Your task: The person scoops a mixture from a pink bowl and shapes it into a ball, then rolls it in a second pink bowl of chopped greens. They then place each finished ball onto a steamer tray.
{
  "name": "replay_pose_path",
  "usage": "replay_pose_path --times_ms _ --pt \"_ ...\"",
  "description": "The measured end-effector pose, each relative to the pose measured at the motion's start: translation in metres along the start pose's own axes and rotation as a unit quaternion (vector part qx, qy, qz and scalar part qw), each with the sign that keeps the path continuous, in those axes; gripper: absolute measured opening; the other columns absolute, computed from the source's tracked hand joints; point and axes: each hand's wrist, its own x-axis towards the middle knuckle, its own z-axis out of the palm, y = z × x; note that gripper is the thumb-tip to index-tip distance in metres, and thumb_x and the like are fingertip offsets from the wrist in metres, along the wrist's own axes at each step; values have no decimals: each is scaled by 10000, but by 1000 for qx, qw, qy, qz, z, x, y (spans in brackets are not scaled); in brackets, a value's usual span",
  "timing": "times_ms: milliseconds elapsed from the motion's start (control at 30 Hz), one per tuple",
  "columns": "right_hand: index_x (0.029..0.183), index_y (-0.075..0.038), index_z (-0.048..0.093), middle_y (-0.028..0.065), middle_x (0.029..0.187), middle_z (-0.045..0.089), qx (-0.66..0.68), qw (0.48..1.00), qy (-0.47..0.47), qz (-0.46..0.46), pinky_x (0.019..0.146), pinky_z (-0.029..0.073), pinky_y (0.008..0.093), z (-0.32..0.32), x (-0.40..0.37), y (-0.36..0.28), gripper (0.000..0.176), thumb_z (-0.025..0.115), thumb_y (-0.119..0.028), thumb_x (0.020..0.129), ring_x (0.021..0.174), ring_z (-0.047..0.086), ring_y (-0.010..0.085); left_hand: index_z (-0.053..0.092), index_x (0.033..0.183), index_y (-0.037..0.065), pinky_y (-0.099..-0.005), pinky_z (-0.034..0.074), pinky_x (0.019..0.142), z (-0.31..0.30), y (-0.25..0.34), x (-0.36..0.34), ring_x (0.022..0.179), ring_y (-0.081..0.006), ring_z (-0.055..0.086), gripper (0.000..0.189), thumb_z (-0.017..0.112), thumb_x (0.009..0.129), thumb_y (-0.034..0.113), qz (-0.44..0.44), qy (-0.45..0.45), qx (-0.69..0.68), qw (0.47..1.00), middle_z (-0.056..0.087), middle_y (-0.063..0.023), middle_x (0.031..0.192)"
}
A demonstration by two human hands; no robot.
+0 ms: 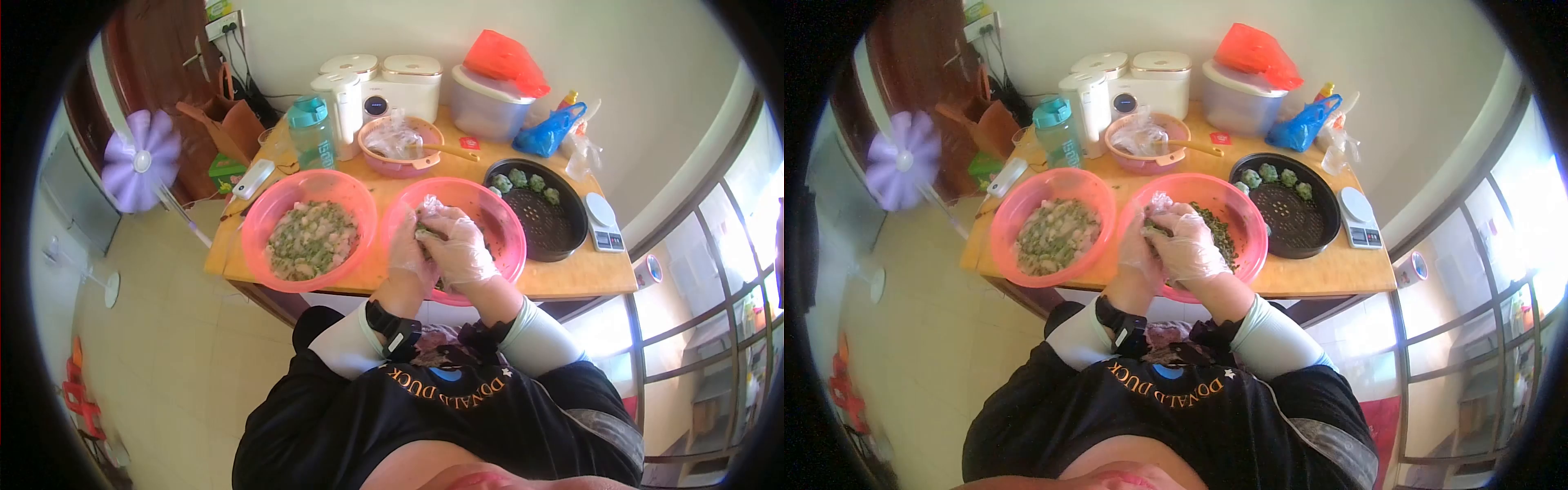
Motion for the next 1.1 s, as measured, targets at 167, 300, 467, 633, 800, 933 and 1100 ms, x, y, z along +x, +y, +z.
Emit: replay_pose_path --times_ms 167,300,467,633,800,933,1100 --pt "1077 -39 739 223 1068 636 -26 999 -2 -29 902 508 444 2 0 3 248 670 -179 884 998 624 403 589 1274 89 -353 512 978 -7 0 5 1098 -202 625 455 383 1093 452 16 34 51 998 653 -48 1168" --pt "1138 -46 698 232 1067 631 -54 994 -24 -94 907 511 461 -5 0 1 296 623 -223 912 1030 617 408 593 1271 109 -383 500 1005 -41 3 21 1114 -210 619 451 375 1093 462 -19 -38 13 999 650 -47 1184" --pt "1230 -12 619 232 1166 626 -147 970 25 -194 969 488 493 -18 -8 -19 387 613 -222 904 1118 583 429 594 1253 100 -372 506 1006 -23 9 11 1117 -212 628 399 390 1092 404 -24 -40 64 997 655 -53 1193" --pt "1212 47 621 251 1228 614 -130 957 35 -257 1031 427 539 -11 -2 -4 405 609 -193 886 1193 538 457 589 1252 71 -360 499 1023 -6 1 2 1152 -212 621 354 410 1082 324 -37 -134 0 990 647 -79 1223" --pt "1259 -7 613 250 1215 630 -122 970 -8 -209 981 457 550 -20 0 -5 416 606 -187 884 1172 555 494 591 1231 43 -365 497 1024 41 9 -27 1138 -236 625 348 424 1074 305 36 -143 245 958 651 -114 1199" --pt "1339 -65 573 246 1254 628 -102 988 -5 -120 978 462 560 -19 0 -9 489 625 -172 864 1189 556 510 598 1213 39 -384 507 1011 38 4 -10 1113 -261 636 359 448 1061 327 -67 -30 154 985 657 -130 1184" --pt "1433 -130 500 273 1301 612 -121 983 -26 -132 1029 440 572 -15 2 -4 568 600 -156 875 1263 526 521 600 1200 30 -403 527 981 16 -1 -2 1070 -262 655 374 484 1042 349 -102 -123 22 987 665 -130 1158"
